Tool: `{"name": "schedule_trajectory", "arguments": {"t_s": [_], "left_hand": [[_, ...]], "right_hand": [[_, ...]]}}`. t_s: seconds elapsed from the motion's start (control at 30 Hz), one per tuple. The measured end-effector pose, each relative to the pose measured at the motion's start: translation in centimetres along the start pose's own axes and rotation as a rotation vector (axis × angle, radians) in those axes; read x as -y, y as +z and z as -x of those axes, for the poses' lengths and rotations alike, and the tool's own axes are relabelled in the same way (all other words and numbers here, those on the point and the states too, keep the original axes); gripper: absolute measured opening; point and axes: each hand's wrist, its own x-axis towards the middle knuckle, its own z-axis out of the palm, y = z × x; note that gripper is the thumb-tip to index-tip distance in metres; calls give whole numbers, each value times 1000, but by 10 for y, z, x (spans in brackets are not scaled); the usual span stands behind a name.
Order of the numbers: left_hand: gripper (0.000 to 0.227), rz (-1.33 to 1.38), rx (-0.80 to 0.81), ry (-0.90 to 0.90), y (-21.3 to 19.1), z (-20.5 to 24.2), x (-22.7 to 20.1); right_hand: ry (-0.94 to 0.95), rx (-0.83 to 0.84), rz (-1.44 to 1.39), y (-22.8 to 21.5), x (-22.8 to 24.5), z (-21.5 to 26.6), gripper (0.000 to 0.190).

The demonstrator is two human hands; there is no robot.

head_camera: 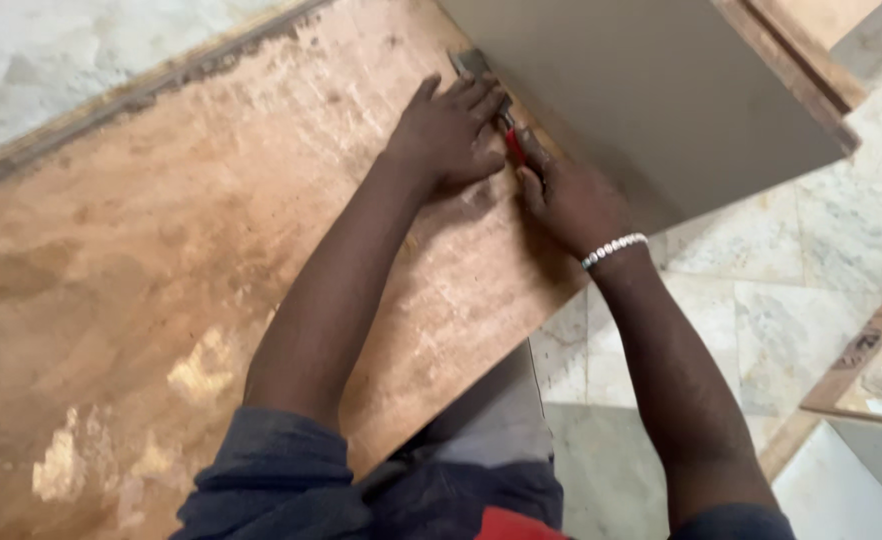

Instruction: The person sands the surface and edges of a wooden board using a hand chisel.

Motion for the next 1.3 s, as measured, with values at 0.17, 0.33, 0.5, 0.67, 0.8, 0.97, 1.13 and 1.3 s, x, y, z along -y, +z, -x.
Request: {"name": "schedule_trajectory", "arguments": {"t_s": [0.17, 0.33, 0.5, 0.67, 0.8, 0.97, 1.13, 1.3], "left_hand": [[90, -59, 43, 11, 2, 5, -23], [97, -41, -2, 17, 7, 13, -22], [84, 30, 35, -215, -7, -18, 23], [69, 118, -47, -279, -10, -33, 50], [72, 60, -81, -276, -1, -30, 39], [70, 89, -76, -238, 9, -17, 23], [66, 167, -126, -267, 13, -28, 30], [67, 199, -164, -298, 14, -46, 56]], "right_hand": [[49, 41, -15, -4, 0, 18, 61], [61, 29, 19, -1, 3, 11, 62], [-50, -81, -139, 16, 21, -68, 59], [-65, -103, -113, 7, 41, -99, 57], [-50, -75, -111, -5, 48, -80, 54], [-11, -27, -78, 4, 39, -55, 62], [-87, -119, -107, 12, 37, -74, 61], [-105, -98, -92, 9, 37, -107, 64]]}}
